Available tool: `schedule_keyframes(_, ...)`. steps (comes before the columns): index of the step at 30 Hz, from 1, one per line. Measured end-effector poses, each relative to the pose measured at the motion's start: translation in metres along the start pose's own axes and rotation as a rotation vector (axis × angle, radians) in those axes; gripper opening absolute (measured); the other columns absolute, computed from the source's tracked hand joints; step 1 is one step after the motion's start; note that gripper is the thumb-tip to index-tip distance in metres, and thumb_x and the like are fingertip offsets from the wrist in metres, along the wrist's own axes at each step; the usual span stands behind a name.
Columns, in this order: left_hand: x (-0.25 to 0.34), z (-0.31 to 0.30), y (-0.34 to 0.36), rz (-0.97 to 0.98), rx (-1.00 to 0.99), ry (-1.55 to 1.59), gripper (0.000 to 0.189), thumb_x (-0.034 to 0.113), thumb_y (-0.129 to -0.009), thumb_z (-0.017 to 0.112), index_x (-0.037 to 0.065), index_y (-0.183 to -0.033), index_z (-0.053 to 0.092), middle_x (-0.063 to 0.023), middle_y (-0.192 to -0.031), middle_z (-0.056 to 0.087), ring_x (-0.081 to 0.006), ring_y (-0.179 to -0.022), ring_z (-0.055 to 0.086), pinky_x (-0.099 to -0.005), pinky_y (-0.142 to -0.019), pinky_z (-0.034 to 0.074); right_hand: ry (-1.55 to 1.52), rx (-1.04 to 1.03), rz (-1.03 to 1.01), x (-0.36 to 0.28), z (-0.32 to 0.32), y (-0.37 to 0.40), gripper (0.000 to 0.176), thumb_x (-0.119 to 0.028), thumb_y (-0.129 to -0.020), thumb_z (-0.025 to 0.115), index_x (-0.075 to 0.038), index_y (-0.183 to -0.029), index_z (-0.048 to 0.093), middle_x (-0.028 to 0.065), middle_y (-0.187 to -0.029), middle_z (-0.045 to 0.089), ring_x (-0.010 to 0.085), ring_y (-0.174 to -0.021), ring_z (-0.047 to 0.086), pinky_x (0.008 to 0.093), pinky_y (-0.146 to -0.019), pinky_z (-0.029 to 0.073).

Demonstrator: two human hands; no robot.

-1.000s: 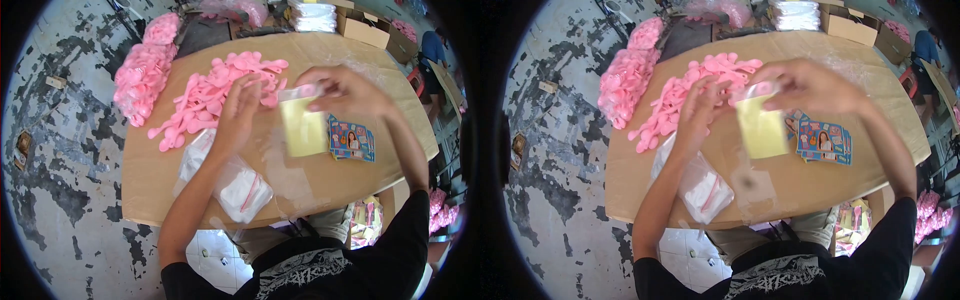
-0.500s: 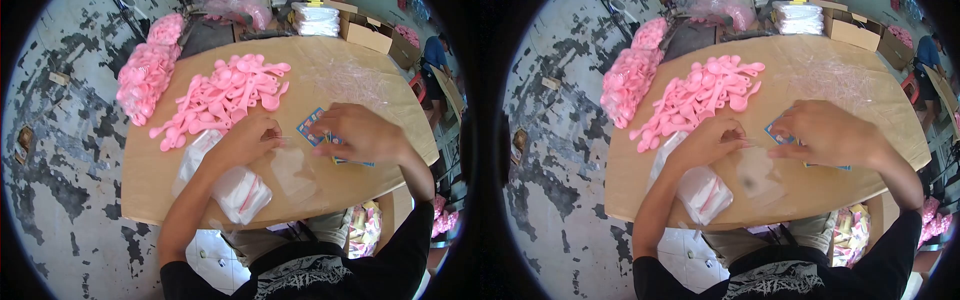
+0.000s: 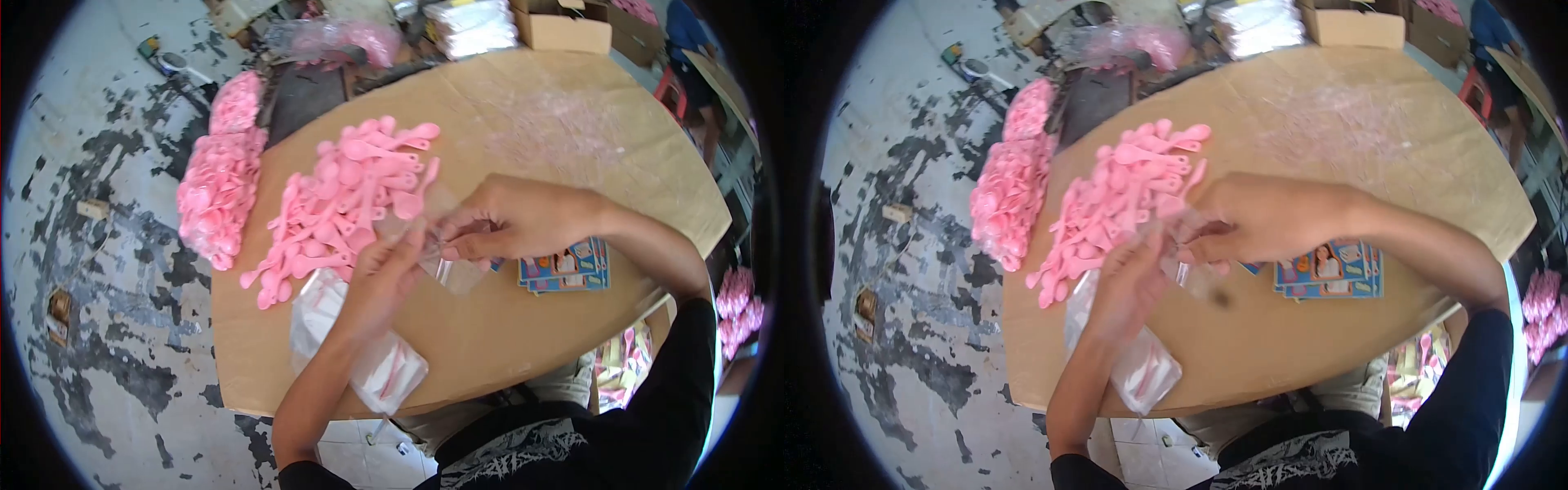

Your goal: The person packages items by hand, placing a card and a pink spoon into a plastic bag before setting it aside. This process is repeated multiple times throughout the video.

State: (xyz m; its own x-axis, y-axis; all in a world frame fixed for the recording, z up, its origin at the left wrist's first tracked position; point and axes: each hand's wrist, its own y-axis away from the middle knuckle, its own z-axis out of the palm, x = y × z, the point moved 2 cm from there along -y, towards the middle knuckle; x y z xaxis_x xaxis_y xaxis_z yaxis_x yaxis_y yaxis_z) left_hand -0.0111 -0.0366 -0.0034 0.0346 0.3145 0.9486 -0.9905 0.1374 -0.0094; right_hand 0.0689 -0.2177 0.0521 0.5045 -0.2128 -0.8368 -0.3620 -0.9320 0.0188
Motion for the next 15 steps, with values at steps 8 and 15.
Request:
schedule_keyframes(8, 0.012, -0.013, -0.003, 0.151, 0.219, -0.013, 0.031, 0.017, -0.101, 0.048, -0.003, -0.125, 0.052, -0.0203, -0.122, 0.061, -0.0259, -0.107, 0.065, -0.0377, -0.092, 0.054, 0.683, -0.234, 0.297, 0.011, -0.051, 0.041, 0.038, -0.038, -0.078, 0.074, -0.004, -0.091, 0.068, 0.0104, -0.083, 0.071, 0.0254, -0.075, 0.068, 0.0369, -0.065, 0.051)
schedule_keyframes(15, 0.017, -0.019, -0.001, 0.212, 0.24, 0.101, 0.025, 0.017, -0.098, 0.057, -0.001, -0.116, 0.056, -0.017, -0.117, 0.064, -0.0239, -0.105, 0.065, -0.0368, -0.09, 0.054, 0.4, -0.259, 0.282, 0.02, -0.065, 0.027, 0.02, -0.021, -0.088, 0.067, -0.002, -0.094, 0.064, 0.0092, -0.081, 0.07, 0.0174, -0.07, 0.066, 0.0309, -0.061, 0.049)
